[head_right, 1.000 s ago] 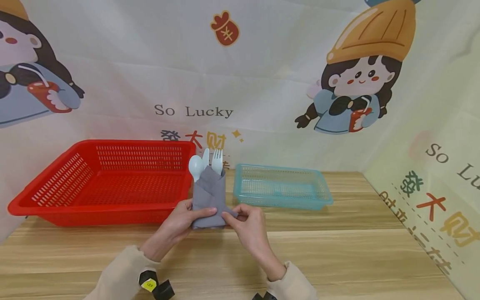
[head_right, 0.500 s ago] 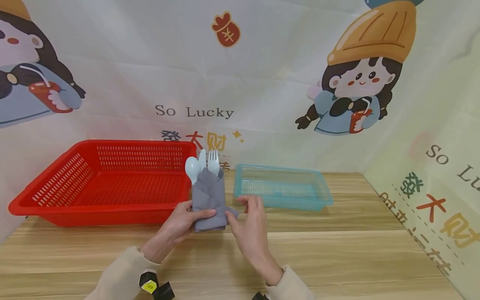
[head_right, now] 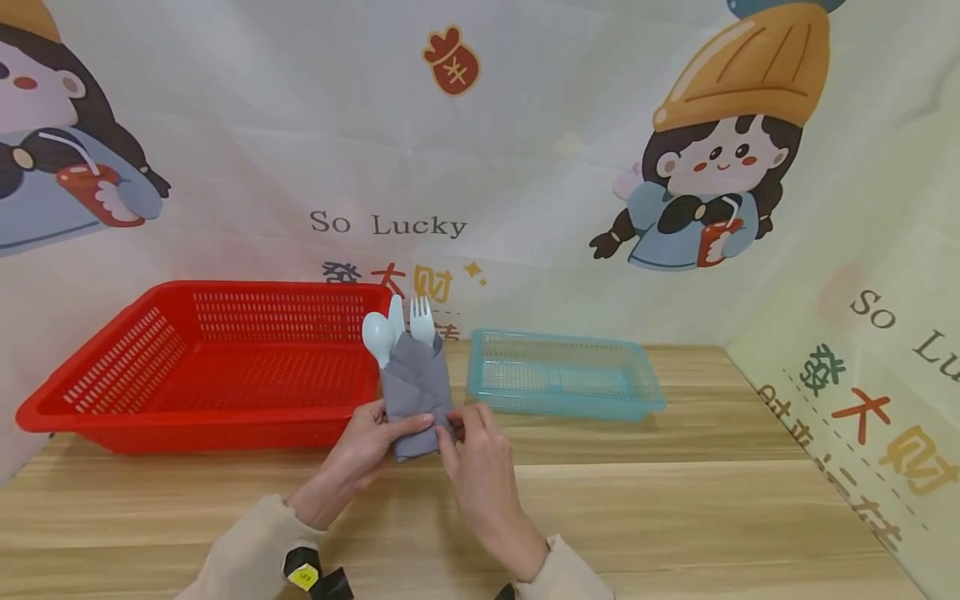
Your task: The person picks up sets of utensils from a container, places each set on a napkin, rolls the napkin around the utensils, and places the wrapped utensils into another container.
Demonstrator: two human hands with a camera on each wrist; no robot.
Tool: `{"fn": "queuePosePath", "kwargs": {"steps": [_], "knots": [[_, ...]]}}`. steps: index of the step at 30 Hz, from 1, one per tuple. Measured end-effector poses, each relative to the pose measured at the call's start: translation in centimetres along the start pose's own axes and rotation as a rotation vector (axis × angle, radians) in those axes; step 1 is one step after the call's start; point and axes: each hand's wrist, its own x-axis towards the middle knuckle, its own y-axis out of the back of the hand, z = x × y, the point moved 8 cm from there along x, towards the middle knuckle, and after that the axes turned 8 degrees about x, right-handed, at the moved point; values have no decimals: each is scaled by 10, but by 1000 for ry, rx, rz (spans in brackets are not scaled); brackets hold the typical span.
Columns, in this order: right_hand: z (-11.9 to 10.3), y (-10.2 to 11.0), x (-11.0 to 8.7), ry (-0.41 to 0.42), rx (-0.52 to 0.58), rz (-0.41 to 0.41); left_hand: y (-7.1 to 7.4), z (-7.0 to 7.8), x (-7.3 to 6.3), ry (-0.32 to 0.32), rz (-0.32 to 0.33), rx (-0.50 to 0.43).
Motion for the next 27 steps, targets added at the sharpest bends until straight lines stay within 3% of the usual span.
{"fn": "queuePosePath", "kwargs": {"steps": [4, 10, 15, 21, 27], "knots": [[11, 1, -1, -102, 62, -11, -1, 0, -1, 11, -10, 11], [34, 0, -2, -373, 317, -55, -2, 1, -2, 11, -40, 11], [46, -1, -5, -549, 419, -90, -2, 0, -2, 16, -55, 30], [54, -4, -10, -656, 470, -109, -3, -1, 0, 14, -69, 32], [55, -6, -12, -683, 510, -121, -4, -2, 1, 17, -103, 44]]}}
